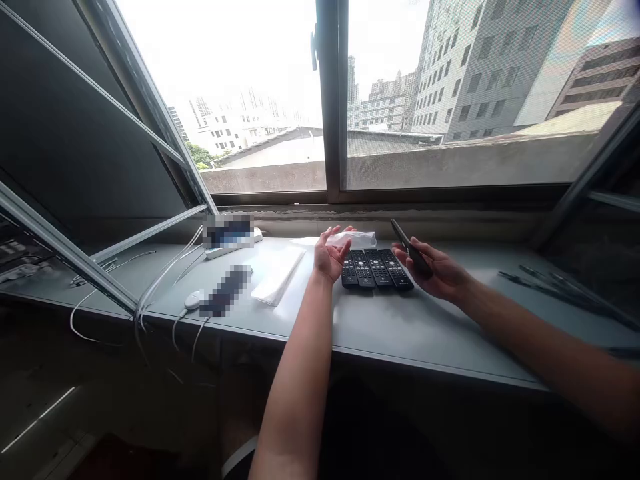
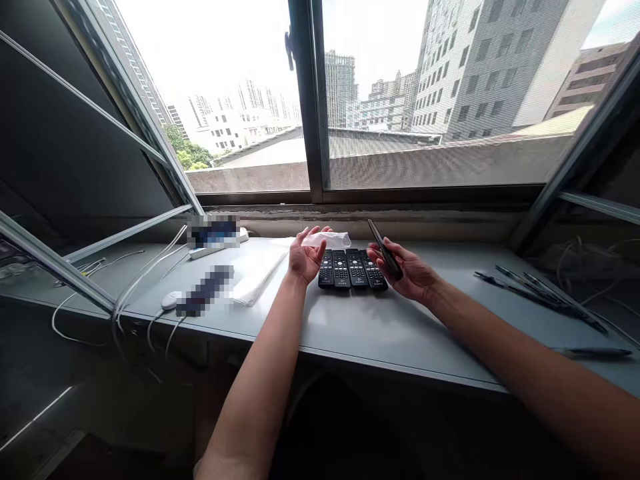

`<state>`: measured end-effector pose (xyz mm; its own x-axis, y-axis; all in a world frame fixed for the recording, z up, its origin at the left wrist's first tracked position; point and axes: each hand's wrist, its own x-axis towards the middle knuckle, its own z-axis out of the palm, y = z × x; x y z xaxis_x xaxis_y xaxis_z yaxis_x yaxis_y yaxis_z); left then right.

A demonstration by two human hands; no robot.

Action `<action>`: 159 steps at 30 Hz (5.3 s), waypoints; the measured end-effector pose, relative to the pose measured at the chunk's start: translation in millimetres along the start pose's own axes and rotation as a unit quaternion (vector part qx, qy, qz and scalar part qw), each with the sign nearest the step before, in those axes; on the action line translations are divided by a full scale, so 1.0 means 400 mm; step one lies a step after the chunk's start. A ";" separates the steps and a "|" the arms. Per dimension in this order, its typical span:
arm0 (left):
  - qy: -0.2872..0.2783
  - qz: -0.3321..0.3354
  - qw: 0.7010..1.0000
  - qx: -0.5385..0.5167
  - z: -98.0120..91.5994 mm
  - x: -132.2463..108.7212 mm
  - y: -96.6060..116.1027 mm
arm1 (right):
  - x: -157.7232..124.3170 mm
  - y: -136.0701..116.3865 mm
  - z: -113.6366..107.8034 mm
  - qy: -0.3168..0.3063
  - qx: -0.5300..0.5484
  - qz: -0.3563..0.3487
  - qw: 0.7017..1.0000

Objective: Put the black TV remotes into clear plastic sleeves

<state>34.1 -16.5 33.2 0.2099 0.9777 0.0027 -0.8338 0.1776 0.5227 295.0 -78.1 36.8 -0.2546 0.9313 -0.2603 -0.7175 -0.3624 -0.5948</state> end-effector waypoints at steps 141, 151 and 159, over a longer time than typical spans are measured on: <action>0.091 0.085 0.992 -0.011 -0.023 0.017 0.009 | -0.005 0.075 -0.022 -0.056 -0.388 -0.199 0.898; 0.098 0.106 0.989 0.005 -0.023 0.015 0.010 | 0.000 0.052 -0.039 -0.065 -0.327 -0.140 0.932; 0.065 0.088 0.994 0.017 -0.017 0.011 0.008 | -0.031 0.036 0.001 -0.083 -0.255 0.009 0.963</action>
<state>28.7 -11.0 29.0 -0.0073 0.9999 -0.0114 -0.8332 0.0002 0.5530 287.4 -94.8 31.8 -0.3944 0.9021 -0.1750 -0.3108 -0.3102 -0.8984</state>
